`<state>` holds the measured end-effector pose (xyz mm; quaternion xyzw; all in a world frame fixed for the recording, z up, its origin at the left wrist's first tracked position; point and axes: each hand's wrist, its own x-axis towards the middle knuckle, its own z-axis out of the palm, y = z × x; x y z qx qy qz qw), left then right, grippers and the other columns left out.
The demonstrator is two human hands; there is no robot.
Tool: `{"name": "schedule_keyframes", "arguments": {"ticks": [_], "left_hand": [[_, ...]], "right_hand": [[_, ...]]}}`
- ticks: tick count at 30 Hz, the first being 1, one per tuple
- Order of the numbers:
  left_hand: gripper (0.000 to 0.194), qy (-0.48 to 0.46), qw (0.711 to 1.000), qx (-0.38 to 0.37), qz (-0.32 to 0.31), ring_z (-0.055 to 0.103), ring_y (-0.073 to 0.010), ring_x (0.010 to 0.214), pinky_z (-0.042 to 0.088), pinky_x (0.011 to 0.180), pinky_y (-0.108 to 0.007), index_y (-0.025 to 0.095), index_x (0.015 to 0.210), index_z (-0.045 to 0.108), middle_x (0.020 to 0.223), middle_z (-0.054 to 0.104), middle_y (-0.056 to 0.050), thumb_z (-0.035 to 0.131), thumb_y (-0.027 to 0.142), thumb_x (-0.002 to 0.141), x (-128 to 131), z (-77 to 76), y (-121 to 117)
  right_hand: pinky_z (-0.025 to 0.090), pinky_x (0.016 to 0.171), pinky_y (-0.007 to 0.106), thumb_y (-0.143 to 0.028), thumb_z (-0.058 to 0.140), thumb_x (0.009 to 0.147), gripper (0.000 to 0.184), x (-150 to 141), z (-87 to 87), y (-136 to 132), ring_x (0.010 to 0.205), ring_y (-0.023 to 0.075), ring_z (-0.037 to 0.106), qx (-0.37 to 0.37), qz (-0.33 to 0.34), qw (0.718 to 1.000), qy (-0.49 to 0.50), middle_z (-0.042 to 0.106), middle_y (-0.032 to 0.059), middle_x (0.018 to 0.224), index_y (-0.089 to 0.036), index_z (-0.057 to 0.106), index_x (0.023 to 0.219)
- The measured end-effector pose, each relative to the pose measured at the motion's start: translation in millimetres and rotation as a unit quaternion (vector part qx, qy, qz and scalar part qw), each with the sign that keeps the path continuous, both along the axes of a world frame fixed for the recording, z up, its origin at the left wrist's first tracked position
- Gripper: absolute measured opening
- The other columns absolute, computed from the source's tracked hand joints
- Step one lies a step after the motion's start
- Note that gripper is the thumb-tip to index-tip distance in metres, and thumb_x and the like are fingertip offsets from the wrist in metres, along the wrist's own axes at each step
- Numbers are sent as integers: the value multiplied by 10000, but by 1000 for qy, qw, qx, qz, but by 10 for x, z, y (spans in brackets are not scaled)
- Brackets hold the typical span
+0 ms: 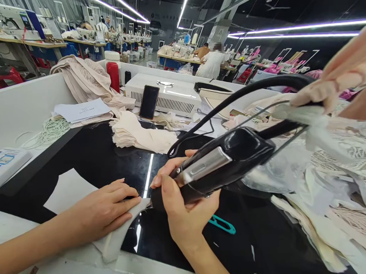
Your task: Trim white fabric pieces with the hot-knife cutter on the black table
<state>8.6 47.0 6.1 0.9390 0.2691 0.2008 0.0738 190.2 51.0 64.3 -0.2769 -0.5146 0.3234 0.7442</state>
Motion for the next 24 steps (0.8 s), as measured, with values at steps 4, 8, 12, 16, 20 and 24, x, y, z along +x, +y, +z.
{"name": "schedule_keyframes", "arguments": {"ticks": [4,8,12,16,20,24], "left_hand": [[252,-3,1000,5,1,601,-214,1038,469,1041,-437,146,1215,589,1136,626,-90,518,172,975,1,2,0],[248,-3,1000,5,0,604,-212,1035,467,1052,-445,143,1211,592,1136,631,-85,528,174,973,-7,4,-6],[250,1,1000,4,5,610,-211,1052,450,1078,-455,147,1209,593,1143,628,-79,540,173,966,-9,-1,-1],[250,9,1000,14,8,615,-207,1065,414,1113,-471,154,1219,580,1152,635,-69,528,187,976,-7,-12,-7],[284,38,994,96,29,571,-220,1155,393,1115,-403,113,1264,534,1204,631,-97,458,125,991,-7,36,-82],[372,68,992,98,52,595,-203,1099,460,998,-311,122,1212,532,1146,640,-92,425,-33,891,10,139,-208]], "right_hand": [[529,483,286,-210,742,830,336,19,27,9,554,135,581,-6,-9,1000,-10,619,-38,753,-246,549,1102],[526,480,275,-193,763,797,338,67,59,8,551,133,587,7,-32,999,8,626,-38,744,-234,567,1070],[526,477,286,-200,776,788,349,100,43,9,547,138,590,2,-39,999,4,628,-33,753,-237,572,1068],[539,501,297,-195,756,810,353,105,9,-6,567,142,596,3,-41,999,-12,624,-32,771,-244,559,1099],[547,529,303,-206,744,828,348,94,5,-51,574,140,598,1,-51,998,-23,619,-37,778,-262,556,1116],[549,523,301,-196,753,820,350,75,19,-89,560,138,603,5,-57,998,-21,627,-34,776,-249,554,1103]]}}
